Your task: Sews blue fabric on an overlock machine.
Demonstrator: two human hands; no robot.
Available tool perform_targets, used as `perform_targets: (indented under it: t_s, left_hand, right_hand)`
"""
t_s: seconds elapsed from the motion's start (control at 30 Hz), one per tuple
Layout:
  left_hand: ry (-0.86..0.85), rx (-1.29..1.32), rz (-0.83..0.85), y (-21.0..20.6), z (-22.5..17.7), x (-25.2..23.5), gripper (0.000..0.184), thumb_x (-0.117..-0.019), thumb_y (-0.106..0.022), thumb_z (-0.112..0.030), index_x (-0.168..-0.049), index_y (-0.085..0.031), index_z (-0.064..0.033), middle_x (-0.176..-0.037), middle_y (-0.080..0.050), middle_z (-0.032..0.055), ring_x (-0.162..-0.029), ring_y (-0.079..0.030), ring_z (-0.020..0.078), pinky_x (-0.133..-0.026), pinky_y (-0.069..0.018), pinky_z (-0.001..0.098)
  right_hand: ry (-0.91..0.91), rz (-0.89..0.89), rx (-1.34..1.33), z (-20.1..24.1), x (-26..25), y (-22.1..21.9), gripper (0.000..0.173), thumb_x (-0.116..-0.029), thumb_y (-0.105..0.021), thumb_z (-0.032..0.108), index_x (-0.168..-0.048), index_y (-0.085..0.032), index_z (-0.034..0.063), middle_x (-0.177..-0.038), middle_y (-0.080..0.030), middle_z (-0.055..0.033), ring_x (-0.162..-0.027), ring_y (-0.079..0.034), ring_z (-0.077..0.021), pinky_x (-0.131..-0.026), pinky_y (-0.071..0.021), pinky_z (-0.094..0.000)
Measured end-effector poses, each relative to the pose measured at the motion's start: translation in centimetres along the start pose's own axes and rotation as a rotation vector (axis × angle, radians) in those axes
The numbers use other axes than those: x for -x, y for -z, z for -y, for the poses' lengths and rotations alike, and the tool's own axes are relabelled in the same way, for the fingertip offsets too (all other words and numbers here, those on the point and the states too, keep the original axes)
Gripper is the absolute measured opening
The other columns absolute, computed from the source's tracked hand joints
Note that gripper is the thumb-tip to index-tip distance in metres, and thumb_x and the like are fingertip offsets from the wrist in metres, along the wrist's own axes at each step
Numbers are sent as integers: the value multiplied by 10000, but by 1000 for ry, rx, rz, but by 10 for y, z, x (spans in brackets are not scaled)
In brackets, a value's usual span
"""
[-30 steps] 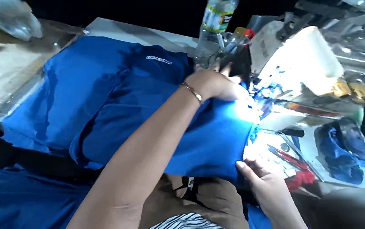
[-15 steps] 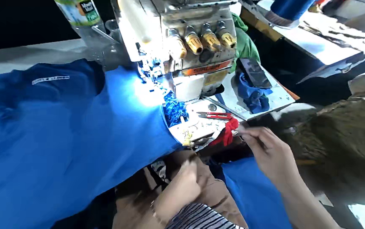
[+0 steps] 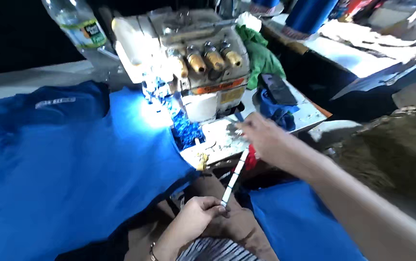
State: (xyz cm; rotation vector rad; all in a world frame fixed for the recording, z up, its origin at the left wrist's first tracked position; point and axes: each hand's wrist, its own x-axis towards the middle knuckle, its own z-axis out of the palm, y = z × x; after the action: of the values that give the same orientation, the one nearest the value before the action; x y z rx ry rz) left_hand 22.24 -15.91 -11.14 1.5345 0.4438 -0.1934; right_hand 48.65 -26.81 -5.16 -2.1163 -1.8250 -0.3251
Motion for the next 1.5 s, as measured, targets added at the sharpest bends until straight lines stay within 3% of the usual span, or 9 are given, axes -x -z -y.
perform_targets:
  t_s: [0.1,0.2,0.27,0.33,0.43,0.53,0.6,0.9,1.5]
  left_hand:
    - [-21,-66,40,6,-10,33,164,-977,-672,-221,-1005,-774,-96,-1027,-708,-47,-902,-653,-12,-824,-553,185]
    - [56,90,-28,9,-15,51,211,-927,-726,-139,-1128,-733,-76,-924,-724,-43,-825,-671,14,-777,-569,204]
    - [57,214,-34,11,-13,54,353,-910,-725,-50,-1248,-628,-76,-902,-700,10,-784,-681,88,-751,-592,257]
    - [23,300,-17,14,-14,56,382,-908,-711,10,-1249,-570,-89,-920,-703,46,-771,-701,118,-742,-607,269]
    - [-21,312,77,21,-16,59,304,-913,-696,31,-1199,-666,-68,-982,-718,56,-795,-700,106,-761,-606,248]
    - [-2,262,186,25,-19,60,353,-928,-697,-2,-1267,-696,-101,-996,-744,39,-774,-687,61,-744,-587,206]
    - [-28,253,206,26,-21,60,371,-927,-691,8,-1282,-693,-101,-1097,-703,33,-771,-661,57,-721,-582,201]
    - [-72,213,223,27,-27,58,351,-925,-685,21,-1249,-711,-111,-1217,-664,11,-802,-664,52,-718,-589,196]
    - [-51,113,248,31,-30,52,344,-929,-688,-2,-1257,-702,-102,-1205,-663,20,-835,-674,57,-735,-595,199]
  right_hand:
    - [-247,197,-211,38,8,64,360,-1037,-507,112,-1387,-567,52,-1268,-554,-183,-1060,-639,-291,-854,-581,-473]
    - [-288,287,-562,63,46,70,396,-1079,-428,319,-1442,-546,214,-1154,-641,63,-958,-634,-27,-812,-575,-258]
    - [-308,405,-849,77,78,46,352,-1084,-434,415,-1332,-630,259,-956,-658,93,-805,-622,-12,-703,-562,-230]
    - [-375,580,-1050,91,101,25,352,-1082,-446,445,-1229,-668,215,-870,-628,90,-733,-574,17,-662,-503,-177]
    - [-605,814,-1408,111,109,12,323,-1081,-457,416,-1150,-659,174,-739,-560,90,-596,-519,15,-539,-442,-152]
    - [-755,918,-1757,127,106,8,305,-1053,-492,466,-1065,-662,213,-709,-536,117,-544,-492,37,-489,-431,-134]
    - [-808,964,-1887,132,102,6,299,-1042,-512,459,-1039,-663,201,-710,-536,111,-520,-487,34,-468,-437,-132]
    - [-890,1013,-1981,131,91,3,341,-1002,-589,513,-1010,-666,181,-686,-535,103,-494,-504,39,-456,-466,-124]
    - [-924,983,-2020,130,88,-2,299,-1004,-619,452,-968,-659,158,-682,-540,85,-487,-508,31,-452,-476,-133]
